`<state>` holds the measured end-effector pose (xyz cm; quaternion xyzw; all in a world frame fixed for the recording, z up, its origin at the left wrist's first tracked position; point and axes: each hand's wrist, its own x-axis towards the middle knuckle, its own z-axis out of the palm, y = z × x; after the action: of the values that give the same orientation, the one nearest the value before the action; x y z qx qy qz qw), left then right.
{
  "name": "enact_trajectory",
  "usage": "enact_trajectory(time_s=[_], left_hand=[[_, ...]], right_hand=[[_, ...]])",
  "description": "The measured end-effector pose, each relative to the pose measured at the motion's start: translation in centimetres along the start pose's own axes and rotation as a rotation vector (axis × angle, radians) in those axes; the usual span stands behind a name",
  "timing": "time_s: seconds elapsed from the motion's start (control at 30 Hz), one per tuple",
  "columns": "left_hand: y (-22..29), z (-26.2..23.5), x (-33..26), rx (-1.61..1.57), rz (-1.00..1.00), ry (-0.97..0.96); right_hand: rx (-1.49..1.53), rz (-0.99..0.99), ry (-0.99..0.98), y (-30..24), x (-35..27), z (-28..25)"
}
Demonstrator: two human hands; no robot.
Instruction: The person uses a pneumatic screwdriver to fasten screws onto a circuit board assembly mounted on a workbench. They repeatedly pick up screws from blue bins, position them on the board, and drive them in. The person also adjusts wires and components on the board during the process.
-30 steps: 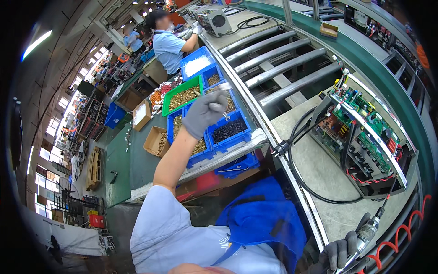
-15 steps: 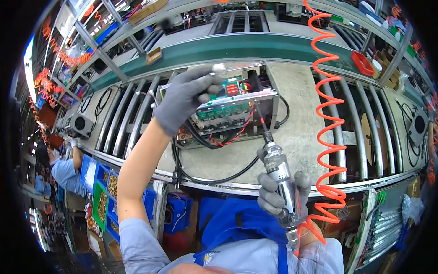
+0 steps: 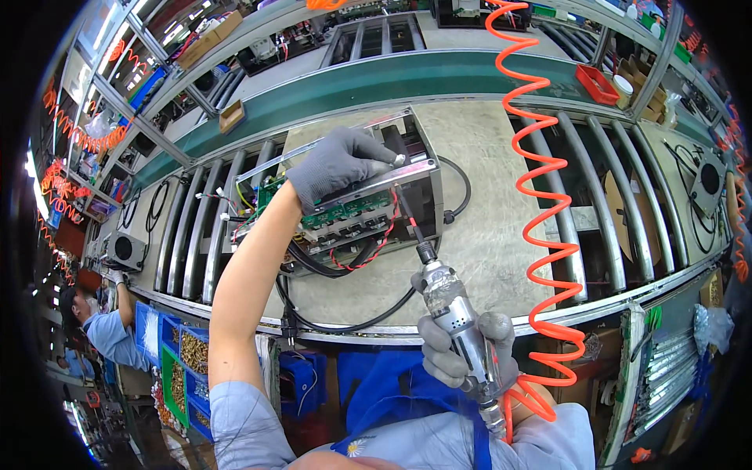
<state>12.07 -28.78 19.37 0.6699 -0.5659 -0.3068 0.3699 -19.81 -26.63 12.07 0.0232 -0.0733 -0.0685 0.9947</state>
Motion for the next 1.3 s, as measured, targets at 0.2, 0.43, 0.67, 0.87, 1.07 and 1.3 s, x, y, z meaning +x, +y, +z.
enact_trajectory(time_s=[0.2, 0.43, 0.67, 0.87, 1.07, 1.3], left_hand=[[0.4, 0.0, 0.1, 0.095, 0.045, -0.035], [-0.9, -0.5, 0.7, 0.056, 0.087, -0.054], [-0.5, -0.5, 0.5, 0.107, 0.135, -0.084], [-0.5, 0.0, 0.3, 0.112, 0.111, -0.06], [-1.0, -0.1, 0.8, 0.191, 0.187, -0.087], [-0.9, 0.0, -0.2, 0.13, 0.14, -0.061]], right_hand=[[-0.009, 0.006, -0.001, -0.2, 0.1, 0.2], [-0.023, 0.02, -0.001, -0.3, 0.2, 0.3], [-0.006, 0.014, -0.021, -0.2, 0.1, 0.0], [0.014, 0.006, -0.061, 0.2, 0.4, -0.2], [-0.027, -0.004, -0.022, 0.5, 0.6, 0.5], [-0.084, -0.013, -0.008, 0.2, 0.4, 0.2]])
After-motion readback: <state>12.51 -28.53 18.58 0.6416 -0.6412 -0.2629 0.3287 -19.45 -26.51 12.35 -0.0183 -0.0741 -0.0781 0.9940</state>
